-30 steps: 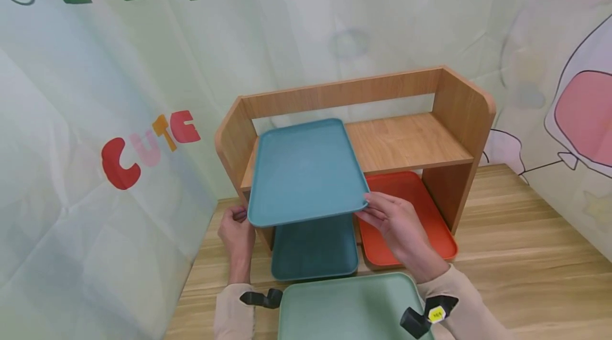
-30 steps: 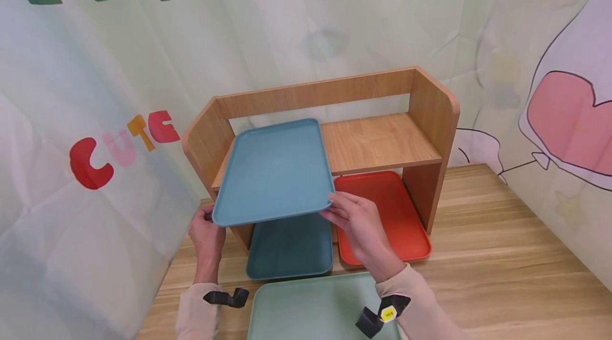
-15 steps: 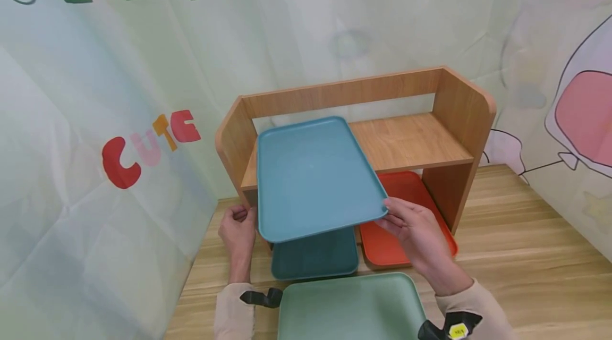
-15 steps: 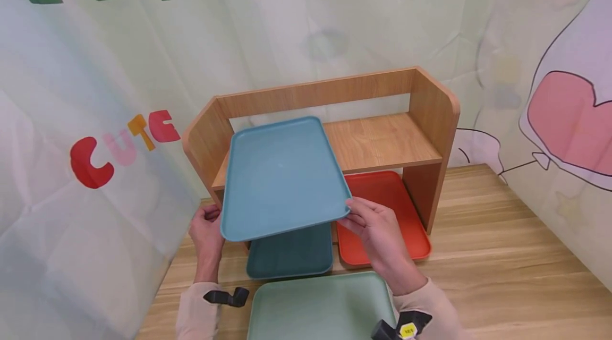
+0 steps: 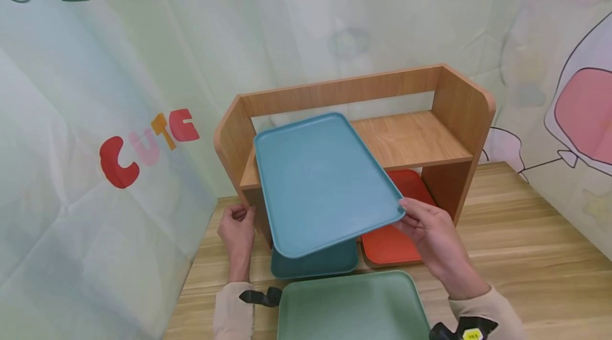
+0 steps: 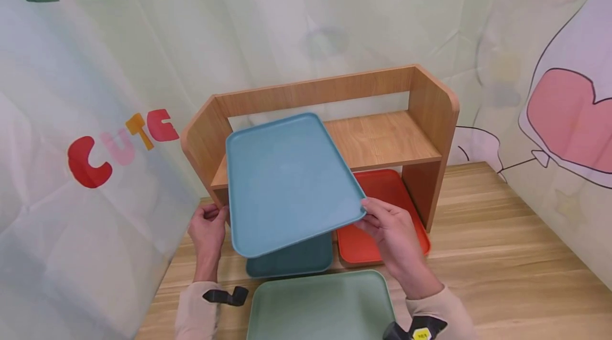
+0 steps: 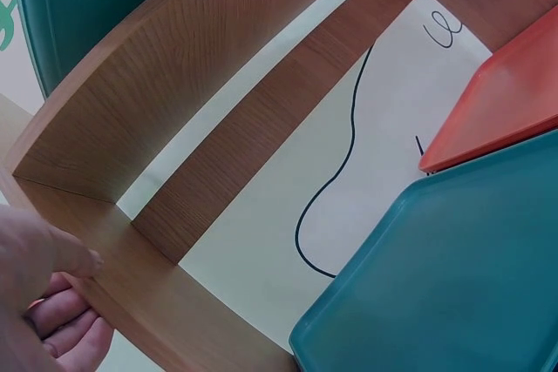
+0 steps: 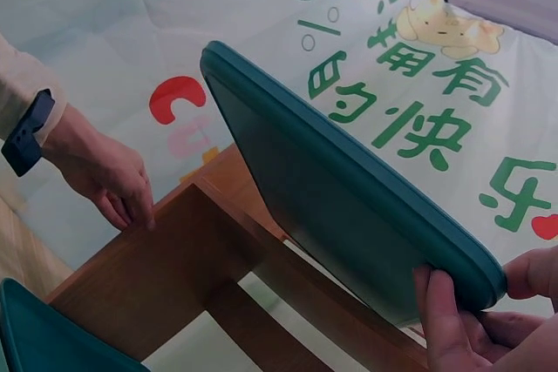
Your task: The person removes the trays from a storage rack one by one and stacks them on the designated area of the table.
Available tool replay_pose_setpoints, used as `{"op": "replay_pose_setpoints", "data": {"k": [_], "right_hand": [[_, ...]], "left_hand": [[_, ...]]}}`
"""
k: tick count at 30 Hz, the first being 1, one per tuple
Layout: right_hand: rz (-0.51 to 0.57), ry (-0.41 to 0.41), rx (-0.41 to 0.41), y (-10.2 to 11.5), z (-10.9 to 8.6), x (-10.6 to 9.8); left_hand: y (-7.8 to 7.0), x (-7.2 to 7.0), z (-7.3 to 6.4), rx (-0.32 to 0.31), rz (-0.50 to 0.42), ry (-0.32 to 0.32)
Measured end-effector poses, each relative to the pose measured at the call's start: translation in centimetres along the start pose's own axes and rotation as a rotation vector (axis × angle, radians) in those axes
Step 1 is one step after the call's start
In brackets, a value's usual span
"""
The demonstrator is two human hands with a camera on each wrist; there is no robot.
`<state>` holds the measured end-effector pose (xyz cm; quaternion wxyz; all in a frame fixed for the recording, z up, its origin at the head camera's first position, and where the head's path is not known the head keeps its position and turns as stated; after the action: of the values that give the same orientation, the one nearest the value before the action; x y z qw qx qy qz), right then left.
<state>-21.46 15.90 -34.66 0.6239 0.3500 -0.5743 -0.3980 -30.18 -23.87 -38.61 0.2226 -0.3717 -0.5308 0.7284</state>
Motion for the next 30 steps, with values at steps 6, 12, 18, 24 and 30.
{"op": "replay_pose_setpoints", "data": {"k": [6,12,18,24,30], "right_hand": [[0.011,0.008,-0.019,0.3,0.0,-0.6],[0.006,0.021,-0.037,0.6,0.0,-1.2],[-0.018,0.01,-0.033,0.6,-0.3,-2.1],[-0.006,0.004,-0.055,0.8,-0.4,-3.0],[0.033,0.011,-0.101,1.1,-0.6,-3.7]], "left_hand": [[-0.1,-0.1,-0.2,0.007,0.0,0.003],[-0.2,-0.1,-0.1,0.013,0.002,0.006],[-0.1,0.0,-0.1,0.006,0.004,0.013],[-0.1,0.0,0.0,0.0,0.011,0.013],[-0.1,-0.1,0.0,0.011,0.014,0.006]]}}
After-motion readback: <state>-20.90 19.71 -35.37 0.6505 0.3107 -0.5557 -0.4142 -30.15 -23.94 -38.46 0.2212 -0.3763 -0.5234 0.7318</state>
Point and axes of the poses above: each hand's wrist, its own z-axis towards the middle knuckle, its own x-axis out of the palm, y = z × x, the point moved 9 cm from there along z, towards the middle knuckle, and after that the axes turned 7 degrees about -x, right-handed, at the moved point
